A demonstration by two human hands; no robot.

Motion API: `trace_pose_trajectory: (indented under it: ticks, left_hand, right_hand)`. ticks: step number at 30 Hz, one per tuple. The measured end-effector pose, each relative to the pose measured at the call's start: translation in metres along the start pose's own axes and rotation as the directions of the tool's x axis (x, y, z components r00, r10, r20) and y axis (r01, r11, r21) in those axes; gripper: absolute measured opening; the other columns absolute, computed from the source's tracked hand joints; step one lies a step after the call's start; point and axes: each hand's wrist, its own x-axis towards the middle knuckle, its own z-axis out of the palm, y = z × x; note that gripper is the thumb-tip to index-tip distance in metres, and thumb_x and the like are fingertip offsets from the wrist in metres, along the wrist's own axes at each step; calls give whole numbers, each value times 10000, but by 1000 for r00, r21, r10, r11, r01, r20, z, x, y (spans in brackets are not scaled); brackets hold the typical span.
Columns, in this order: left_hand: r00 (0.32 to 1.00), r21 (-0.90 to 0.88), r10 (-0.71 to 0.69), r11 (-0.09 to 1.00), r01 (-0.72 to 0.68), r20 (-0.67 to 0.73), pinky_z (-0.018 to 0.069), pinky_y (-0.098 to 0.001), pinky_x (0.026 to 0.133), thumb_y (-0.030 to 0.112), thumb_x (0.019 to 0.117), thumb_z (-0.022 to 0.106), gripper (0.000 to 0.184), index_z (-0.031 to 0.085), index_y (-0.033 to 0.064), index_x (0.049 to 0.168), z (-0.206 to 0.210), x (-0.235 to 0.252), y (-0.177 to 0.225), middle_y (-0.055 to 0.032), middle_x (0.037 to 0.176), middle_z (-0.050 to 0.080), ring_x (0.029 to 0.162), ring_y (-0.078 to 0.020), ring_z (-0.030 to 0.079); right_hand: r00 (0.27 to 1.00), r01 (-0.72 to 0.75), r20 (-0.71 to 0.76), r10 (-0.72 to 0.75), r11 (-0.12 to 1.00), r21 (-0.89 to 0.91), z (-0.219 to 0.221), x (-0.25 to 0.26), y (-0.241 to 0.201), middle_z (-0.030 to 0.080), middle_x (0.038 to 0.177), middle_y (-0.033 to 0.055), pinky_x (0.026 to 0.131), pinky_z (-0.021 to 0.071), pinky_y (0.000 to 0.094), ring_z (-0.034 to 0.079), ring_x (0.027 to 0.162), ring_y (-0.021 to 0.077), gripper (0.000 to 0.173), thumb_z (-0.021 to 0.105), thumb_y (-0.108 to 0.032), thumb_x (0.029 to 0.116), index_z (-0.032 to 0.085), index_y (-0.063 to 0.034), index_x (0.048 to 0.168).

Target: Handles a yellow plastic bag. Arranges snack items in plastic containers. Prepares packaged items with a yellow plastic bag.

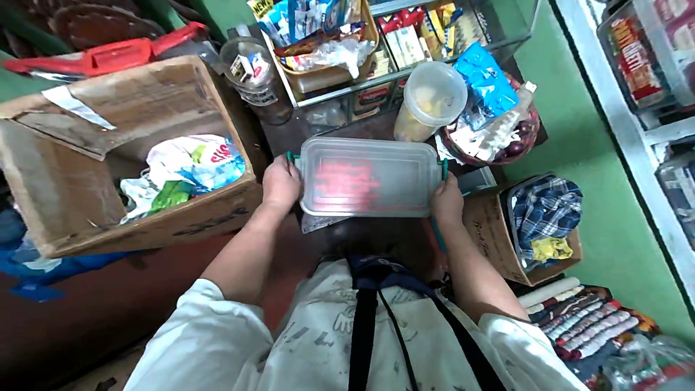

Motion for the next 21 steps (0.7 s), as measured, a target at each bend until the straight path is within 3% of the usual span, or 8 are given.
trace_pose_trajectory:
  ticks: [4,7,8,10,13,16,18,21]
  left_hand:
    - [999,-188,-20,982,14,-29,402,-571,1128,250,1124,359,444,494,-9,1458,7,7,-17,-271,1364,599,1303,-392,573]
    - [995,-342,-95,936,86,-8,428,-559,1097,268,1127,368,444,469,55,1503,16,14,-29,-234,1387,591,1282,-357,581]
    - [994,-353,-110,930,104,2,406,-566,1121,273,1127,370,445,466,81,1517,20,17,-33,-222,1430,571,1325,-357,556]
    - [989,-409,-144,901,144,30,374,-547,1163,258,1126,380,447,440,121,1547,28,20,-39,-185,1515,509,1400,-327,497]
    - [976,-519,-215,831,202,35,371,-525,1174,256,1120,384,476,379,125,1578,32,10,-39,-140,1578,445,1431,-284,462]
    - [991,-451,-113,890,66,-78,341,-573,1177,315,1121,339,506,377,80,1567,20,-15,-32,-171,1582,431,1440,-334,442]
    - [996,-465,-79,884,54,-35,408,-566,1131,355,1118,359,519,396,78,1556,18,-34,-21,-189,1527,491,1367,-336,521]
    - [984,-567,-157,804,180,90,450,-545,1091,370,1098,453,567,333,125,1595,19,-48,-1,-197,1507,505,1320,-328,558]
  right_hand:
    - [1000,-1,-18,5,971,240,2,11,16,656,1273,249,992,502,583,653,1164,404,443,291,-228,1128,459,-74,1508]
    - [998,-51,56,26,855,516,15,29,43,657,1163,197,875,533,478,649,1005,287,440,321,-272,1125,492,-67,1476]
    - [995,-86,89,42,811,579,22,34,48,650,1198,182,873,551,467,654,1022,267,430,361,-277,1120,491,-71,1474]
    - [985,-159,152,78,736,658,32,35,48,636,1336,163,979,531,483,644,1166,258,416,457,-263,1096,508,-89,1470]
    - [977,-213,161,141,726,653,36,26,49,626,1354,165,964,520,520,634,1174,292,419,465,-305,1096,513,-119,1468]
    - [998,-54,20,53,794,605,22,13,49,583,1403,212,1016,519,504,627,1211,314,496,364,-357,1117,468,-64,1503]
    - [997,-12,69,-36,808,590,12,-4,43,526,1492,204,1108,465,475,569,1322,283,540,368,-367,1116,392,-68,1564]
    - [982,-38,171,-81,801,597,11,-20,35,519,1488,220,1089,490,442,581,1310,265,571,469,-282,1091,317,-47,1589]
